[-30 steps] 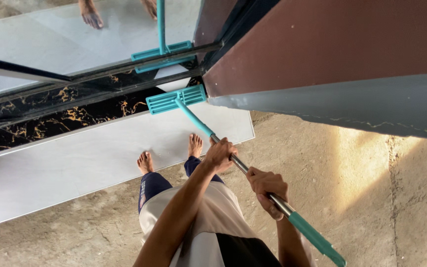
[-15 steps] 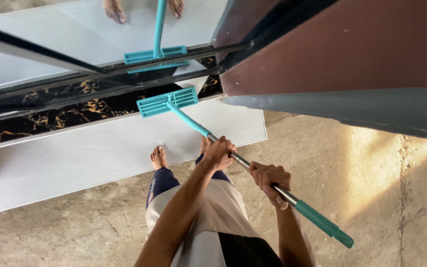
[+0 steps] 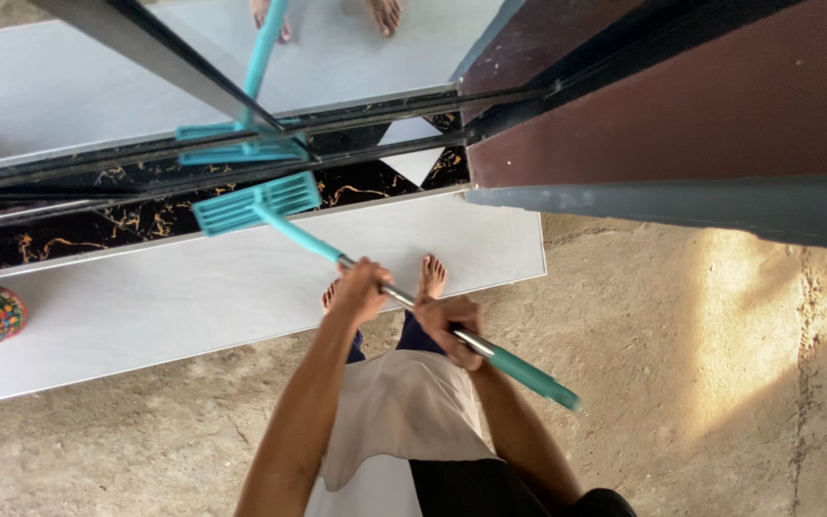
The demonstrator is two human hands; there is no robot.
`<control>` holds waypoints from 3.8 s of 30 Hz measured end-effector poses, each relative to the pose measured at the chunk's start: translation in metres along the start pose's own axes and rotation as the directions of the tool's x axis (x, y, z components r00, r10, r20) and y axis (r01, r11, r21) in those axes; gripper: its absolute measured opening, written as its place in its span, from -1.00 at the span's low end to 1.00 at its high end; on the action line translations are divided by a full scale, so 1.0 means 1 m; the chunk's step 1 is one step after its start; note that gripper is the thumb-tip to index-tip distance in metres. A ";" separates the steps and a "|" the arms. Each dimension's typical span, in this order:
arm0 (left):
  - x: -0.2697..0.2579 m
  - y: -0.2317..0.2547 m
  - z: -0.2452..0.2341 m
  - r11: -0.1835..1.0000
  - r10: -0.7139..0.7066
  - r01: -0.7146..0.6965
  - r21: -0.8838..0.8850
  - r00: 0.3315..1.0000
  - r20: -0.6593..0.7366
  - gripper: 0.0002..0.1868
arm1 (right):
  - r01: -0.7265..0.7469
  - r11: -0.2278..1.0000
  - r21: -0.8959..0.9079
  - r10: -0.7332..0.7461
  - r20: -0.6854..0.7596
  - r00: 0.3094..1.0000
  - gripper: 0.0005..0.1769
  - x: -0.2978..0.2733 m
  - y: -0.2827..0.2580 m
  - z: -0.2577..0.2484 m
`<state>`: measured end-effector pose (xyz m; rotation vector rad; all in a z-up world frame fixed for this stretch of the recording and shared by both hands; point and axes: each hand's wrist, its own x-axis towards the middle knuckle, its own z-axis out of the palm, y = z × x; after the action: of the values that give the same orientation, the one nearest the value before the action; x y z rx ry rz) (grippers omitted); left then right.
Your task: The person mops a tiled floor around furniture and a doorway using a sponge mop and a red bucket.
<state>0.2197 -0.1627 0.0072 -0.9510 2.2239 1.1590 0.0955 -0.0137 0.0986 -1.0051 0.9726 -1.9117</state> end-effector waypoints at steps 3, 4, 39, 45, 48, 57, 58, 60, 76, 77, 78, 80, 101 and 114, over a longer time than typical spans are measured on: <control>-0.025 -0.046 -0.020 0.992 -0.124 0.126 0.010 0.986 -0.109 -0.90 | -0.131 0.991 -0.011 0.132 0.043 0.990 -0.64 -0.005 0.051 0.032; -0.036 -0.060 -0.026 0.990 -0.135 0.138 0.008 0.975 -0.179 -0.88 | -0.165 0.986 -0.015 0.166 0.060 0.984 -0.66 -0.006 0.064 0.047; 0.073 0.225 0.116 0.887 0.455 -0.462 0.006 0.871 -0.186 -0.93 | -0.001 0.861 -0.509 0.100 0.167 0.981 -0.74 0.001 -0.215 -0.130; 0.060 0.222 0.107 0.880 0.474 -0.471 0.056 0.870 -0.139 -0.87 | -0.011 0.870 -0.494 0.102 0.158 0.982 -0.78 0.006 -0.224 -0.121; 0.052 0.218 0.100 0.886 0.461 -0.454 0.094 0.884 -0.075 -0.86 | 0.018 0.888 -0.460 0.091 0.213 0.973 -0.78 0.009 -0.222 -0.113; 0.026 0.213 0.063 0.946 0.323 -0.316 0.073 0.937 -0.131 -0.92 | 0.002 0.907 -0.422 0.130 0.282 0.951 -0.76 0.036 -0.222 -0.092; 0.018 0.217 0.053 0.949 0.315 -0.308 0.071 0.938 -0.142 -0.92 | -0.002 0.916 -0.400 0.134 0.301 0.944 -0.76 0.039 -0.223 -0.091; 0.008 0.222 0.030 0.989 0.122 -0.119 0.082 0.992 -0.031 -0.96 | -0.001 0.934 -0.357 0.135 0.349 0.927 -0.75 0.046 -0.216 -0.091; 0.027 0.135 0.012 0.947 0.316 -0.309 0.087 0.945 -0.087 -0.87 | 0.014 0.979 -0.204 0.034 0.227 0.973 -0.72 0.039 -0.119 -0.076; 0.017 0.134 0.004 0.963 0.263 -0.261 0.066 0.964 -0.038 -0.87 | 0.002 0.980 -0.200 0.041 0.211 0.977 -0.74 0.040 -0.119 -0.063; 0.008 0.130 -0.006 0.977 0.209 -0.209 0.050 0.978 0.012 -0.83 | 0.007 0.979 -0.206 0.033 0.192 0.981 -0.74 0.039 -0.120 -0.049; -0.007 0.117 -0.020 0.969 0.227 -0.230 0.088 0.973 0.049 -0.82 | -0.026 0.990 -0.140 0.034 0.060 0.998 -0.74 0.035 -0.123 -0.020; -0.052 -0.133 -0.077 0.983 -0.084 0.101 0.151 0.990 -0.115 -0.65 | -0.082 0.994 -0.072 0.086 0.053 0.995 -0.60 0.032 0.084 0.117; -0.144 -0.265 -0.124 0.830 -0.525 0.288 -0.477 0.692 -0.496 -0.09 | 0.071 0.989 -0.133 0.054 0.751 0.658 -0.79 0.167 0.180 0.262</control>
<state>0.5034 -0.3225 0.0307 -2.1375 2.0576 1.1649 0.3043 -0.3055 0.0986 -1.7092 0.5985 -1.1998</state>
